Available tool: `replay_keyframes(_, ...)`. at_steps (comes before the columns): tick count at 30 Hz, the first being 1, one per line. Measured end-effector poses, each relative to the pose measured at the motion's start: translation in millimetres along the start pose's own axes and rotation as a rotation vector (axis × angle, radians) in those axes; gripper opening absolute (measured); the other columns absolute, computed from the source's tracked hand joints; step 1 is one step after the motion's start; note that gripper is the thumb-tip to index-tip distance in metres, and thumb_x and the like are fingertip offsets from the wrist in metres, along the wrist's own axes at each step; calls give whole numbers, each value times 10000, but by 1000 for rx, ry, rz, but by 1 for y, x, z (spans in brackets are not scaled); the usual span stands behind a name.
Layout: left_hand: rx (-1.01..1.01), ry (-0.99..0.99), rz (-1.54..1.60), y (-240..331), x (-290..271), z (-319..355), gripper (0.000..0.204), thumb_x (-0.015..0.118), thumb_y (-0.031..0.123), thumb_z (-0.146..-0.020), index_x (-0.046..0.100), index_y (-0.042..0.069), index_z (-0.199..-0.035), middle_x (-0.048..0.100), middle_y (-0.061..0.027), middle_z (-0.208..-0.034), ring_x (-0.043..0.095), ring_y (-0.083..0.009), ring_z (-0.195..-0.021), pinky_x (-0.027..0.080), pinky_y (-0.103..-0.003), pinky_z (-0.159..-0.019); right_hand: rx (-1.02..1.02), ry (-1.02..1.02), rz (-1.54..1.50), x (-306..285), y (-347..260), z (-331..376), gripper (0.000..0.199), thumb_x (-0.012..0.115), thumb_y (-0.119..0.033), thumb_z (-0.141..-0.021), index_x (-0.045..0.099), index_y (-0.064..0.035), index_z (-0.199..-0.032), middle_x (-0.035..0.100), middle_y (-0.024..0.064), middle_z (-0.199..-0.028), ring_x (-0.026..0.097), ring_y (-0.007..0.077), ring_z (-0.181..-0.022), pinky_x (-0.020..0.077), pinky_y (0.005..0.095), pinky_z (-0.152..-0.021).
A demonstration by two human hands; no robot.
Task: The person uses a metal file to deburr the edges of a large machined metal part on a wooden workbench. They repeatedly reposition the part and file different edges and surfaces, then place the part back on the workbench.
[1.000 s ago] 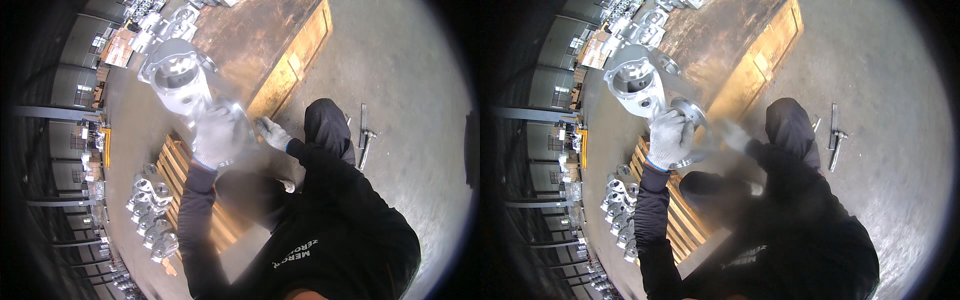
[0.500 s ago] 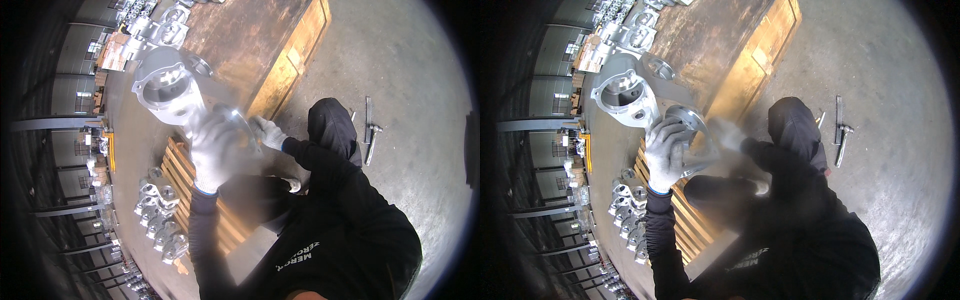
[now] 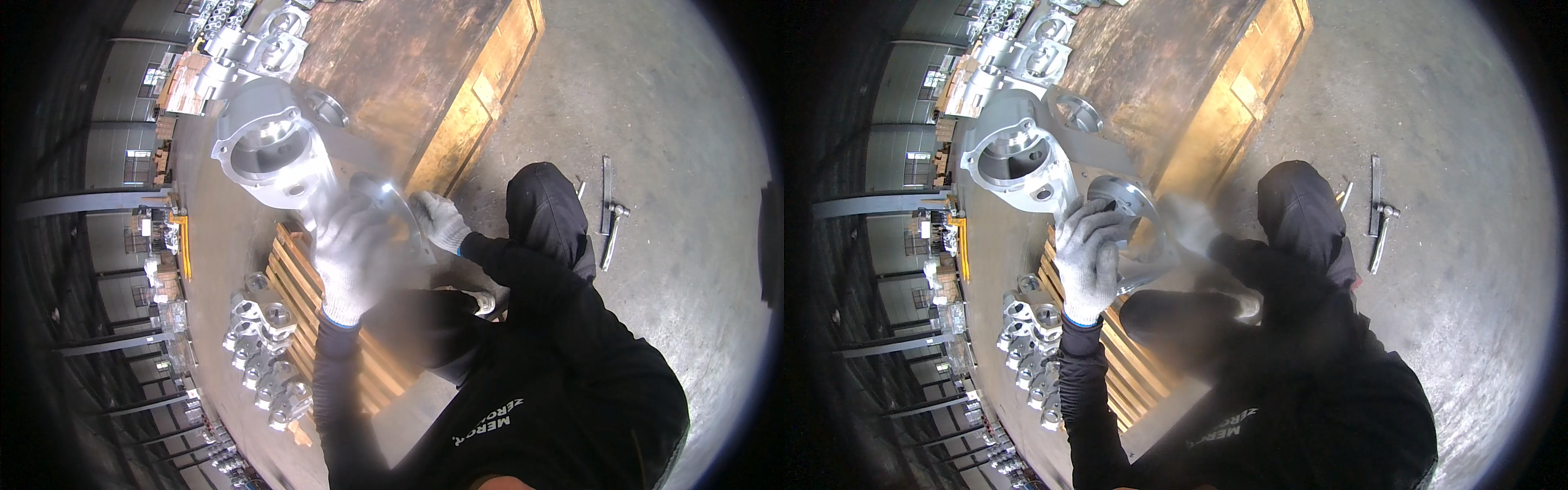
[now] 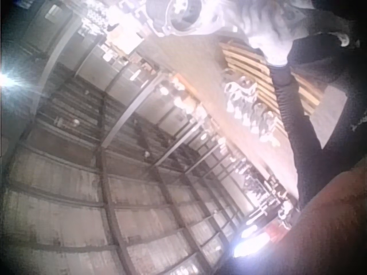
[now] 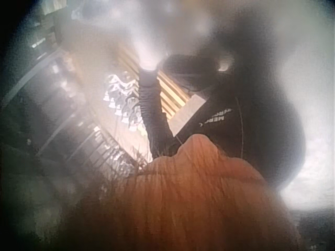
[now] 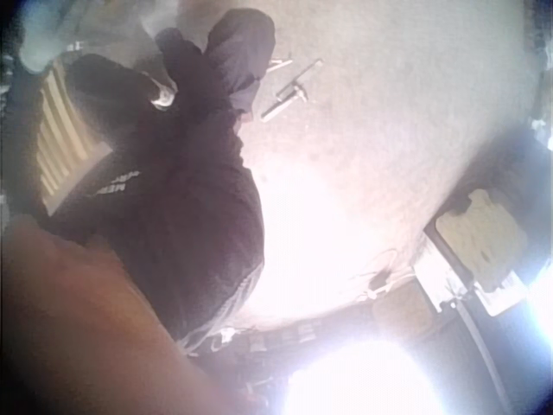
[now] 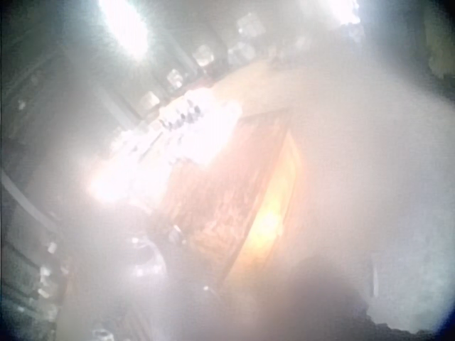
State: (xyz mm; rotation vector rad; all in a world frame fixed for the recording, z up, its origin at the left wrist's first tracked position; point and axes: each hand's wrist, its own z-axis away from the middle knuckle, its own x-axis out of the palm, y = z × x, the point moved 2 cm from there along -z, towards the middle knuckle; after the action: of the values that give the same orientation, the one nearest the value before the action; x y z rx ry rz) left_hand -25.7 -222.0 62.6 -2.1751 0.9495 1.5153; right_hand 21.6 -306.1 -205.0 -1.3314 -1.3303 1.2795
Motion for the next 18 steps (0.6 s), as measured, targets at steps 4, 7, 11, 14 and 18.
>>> replay_keyframes(4, -9, 2, -15, -1, 0, -1, 200, 603, 66, -846, 779, 52, -939, 759, -81, -1106, 643, -317, -1242, 419, -535, -1181, -73, 53, 22, -3, -7, -3, 302, 718, -270, -905, 664, -100, -1148, 708, 204, -1030, 713, 419, -979, 554, 498, -835)
replay_keyframes(7, -1, -13, -10, -4, 1, -1, 153, 615, 61, -849, 766, 53, -870, 755, -87, -1053, 651, -331, -1215, 433, -521, -1154, -86, 59, 77, -9, -16, 0, 251, 698, -216, -926, 670, -98, -1146, 715, 187, -1033, 707, 406, -984, 532, 493, -839)
replay_keyframes(11, 4, -18, -25, -7, 1, 0, 99, 643, 47, -838, 730, 31, -792, 736, -101, -964, 669, -355, -1165, 447, -517, -1129, -115, 36, 102, -15, -26, 12, 213, 660, -110, -963, 676, -114, -1175, 728, 147, -1065, 686, 385, -1015, 476, 482, -877)
replay_keyframes(14, -21, 3, -17, -6, 2, 0, 81, 655, 36, -831, 717, 0, -793, 724, -117, -925, 677, -368, -1139, 451, -528, -1123, -110, 39, 138, -16, -28, 26, 254, 649, -94, -960, 663, -124, -1212, 724, 127, -1086, 674, 382, -1032, 459, 486, -897)
replay_keyframes(18, -5, 36, 1, -3, 2, -2, 91, 673, 58, -840, 741, 0, -823, 725, -122, -950, 672, -381, -1137, 451, -519, -1105, -103, -8, 108, -14, -26, 54, 299, 643, -63, -947, 652, -126, -1239, 721, 110, -1069, 672, 380, -1024, 455, 478, -896)
